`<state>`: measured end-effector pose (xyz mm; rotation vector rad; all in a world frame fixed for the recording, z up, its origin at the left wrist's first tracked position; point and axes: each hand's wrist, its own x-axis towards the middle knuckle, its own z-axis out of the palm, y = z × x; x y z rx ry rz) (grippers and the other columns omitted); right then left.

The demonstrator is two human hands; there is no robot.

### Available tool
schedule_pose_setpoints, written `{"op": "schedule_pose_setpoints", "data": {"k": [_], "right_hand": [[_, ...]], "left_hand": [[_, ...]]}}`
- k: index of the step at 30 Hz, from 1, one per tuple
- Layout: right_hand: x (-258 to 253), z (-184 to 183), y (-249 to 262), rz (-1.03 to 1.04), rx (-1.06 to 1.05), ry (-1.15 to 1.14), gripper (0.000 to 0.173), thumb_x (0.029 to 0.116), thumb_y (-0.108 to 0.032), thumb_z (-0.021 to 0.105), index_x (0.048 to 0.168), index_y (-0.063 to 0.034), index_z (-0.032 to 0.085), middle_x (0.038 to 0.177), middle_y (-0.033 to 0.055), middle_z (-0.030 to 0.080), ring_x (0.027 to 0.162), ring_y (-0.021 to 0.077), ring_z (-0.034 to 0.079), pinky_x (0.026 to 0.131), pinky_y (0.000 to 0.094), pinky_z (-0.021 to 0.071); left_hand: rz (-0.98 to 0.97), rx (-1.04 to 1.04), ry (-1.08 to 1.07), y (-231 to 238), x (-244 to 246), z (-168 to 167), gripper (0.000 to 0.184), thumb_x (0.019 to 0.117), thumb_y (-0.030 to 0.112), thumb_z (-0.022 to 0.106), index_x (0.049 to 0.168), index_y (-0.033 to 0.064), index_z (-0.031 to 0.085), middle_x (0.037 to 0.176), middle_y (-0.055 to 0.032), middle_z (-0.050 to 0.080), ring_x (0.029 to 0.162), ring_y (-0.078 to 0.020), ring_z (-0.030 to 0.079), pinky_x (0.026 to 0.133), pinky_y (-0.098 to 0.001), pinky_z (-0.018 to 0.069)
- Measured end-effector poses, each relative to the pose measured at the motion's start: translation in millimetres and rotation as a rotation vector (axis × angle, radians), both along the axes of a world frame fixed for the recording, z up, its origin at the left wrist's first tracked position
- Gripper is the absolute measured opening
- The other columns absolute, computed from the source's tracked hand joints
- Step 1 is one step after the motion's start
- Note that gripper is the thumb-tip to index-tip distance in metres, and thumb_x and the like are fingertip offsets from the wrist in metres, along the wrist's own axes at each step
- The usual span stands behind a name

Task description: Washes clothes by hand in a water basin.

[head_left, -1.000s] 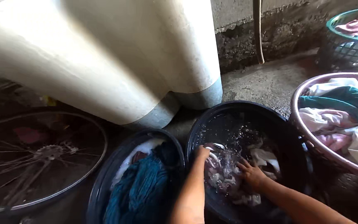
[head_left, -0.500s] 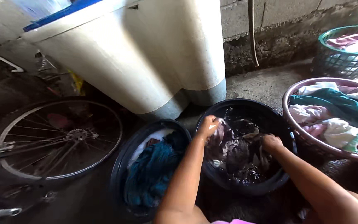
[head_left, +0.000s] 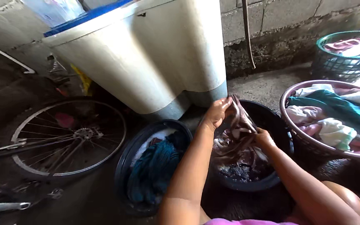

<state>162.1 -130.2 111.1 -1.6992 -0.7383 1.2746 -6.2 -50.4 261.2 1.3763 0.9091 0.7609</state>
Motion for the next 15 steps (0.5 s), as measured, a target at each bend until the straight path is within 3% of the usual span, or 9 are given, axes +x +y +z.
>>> {"op": "schedule_pose_setpoints", "data": {"k": [3,5,7,8,12,15], "right_hand": [[28,-50,7,-0.035,-0.196,-0.127,0.039,0.1058,-0.025,0.057,0.134,0.0007,0.058,0.122,0.0271,0.064,0.103,0.0385,0.069,0.087,0.0563,0.0576],[33,-57,9,0.127,-0.278,-0.290,0.044,0.1055,-0.033,0.058,0.133,0.0012,0.062,0.126,0.0282,0.065,0.110,0.0411,0.067,0.096,0.0593,0.0530],[24,-47,11,0.336,-0.238,-0.399,0.040,0.1052,-0.030,0.058,0.134,-0.0024,0.063,0.128,0.0243,0.066,0.116,0.0383,0.065,0.101,0.0579,0.0503],[18,-38,12,0.454,-0.188,-0.463,0.039,0.1050,-0.028,0.058,0.135,-0.0039,0.063,0.129,0.0223,0.066,0.121,0.0368,0.063,0.106,0.0571,0.0473],[-3,-13,12,0.774,-0.054,-0.622,0.040,0.1034,-0.030,0.060,0.135,-0.0063,0.064,0.130,0.0222,0.066,0.125,0.0398,0.061,0.107,0.0614,0.0455],[-12,-16,12,0.874,-0.010,-0.634,0.041,0.1026,-0.031,0.061,0.134,-0.0059,0.065,0.131,0.0222,0.066,0.125,0.0395,0.061,0.106,0.0611,0.0456]], "left_hand": [[-0.164,0.023,0.522,17,-6,-90,0.044,0.1078,0.019,0.051,0.146,-0.0018,0.049,0.138,-0.0226,0.060,0.121,-0.0287,0.062,0.103,-0.0449,0.0500],[-0.278,0.008,0.875,15,-14,-144,0.049,0.1061,0.018,0.054,0.151,-0.0005,0.045,0.148,-0.0246,0.053,0.136,-0.0353,0.053,0.115,-0.0511,0.0405],[-0.275,-0.028,1.128,2,-30,-189,0.053,0.1019,0.019,0.058,0.152,0.0051,0.047,0.150,-0.0242,0.050,0.141,-0.0396,0.047,0.118,-0.0583,0.0359],[-0.241,-0.056,1.200,-5,-40,-209,0.057,0.1006,0.019,0.060,0.154,0.0067,0.045,0.152,-0.0243,0.049,0.142,-0.0409,0.046,0.118,-0.0597,0.0355],[-0.177,-0.151,1.287,-28,-68,-253,0.063,0.1001,0.022,0.061,0.158,0.0109,0.038,0.152,-0.0239,0.049,0.140,-0.0404,0.048,0.116,-0.0594,0.0386],[-0.274,-0.234,1.326,-42,-62,-250,0.057,0.1005,0.033,0.062,0.145,-0.0010,0.050,0.141,-0.0265,0.057,0.133,-0.0411,0.055,0.111,-0.0602,0.0430]]}}
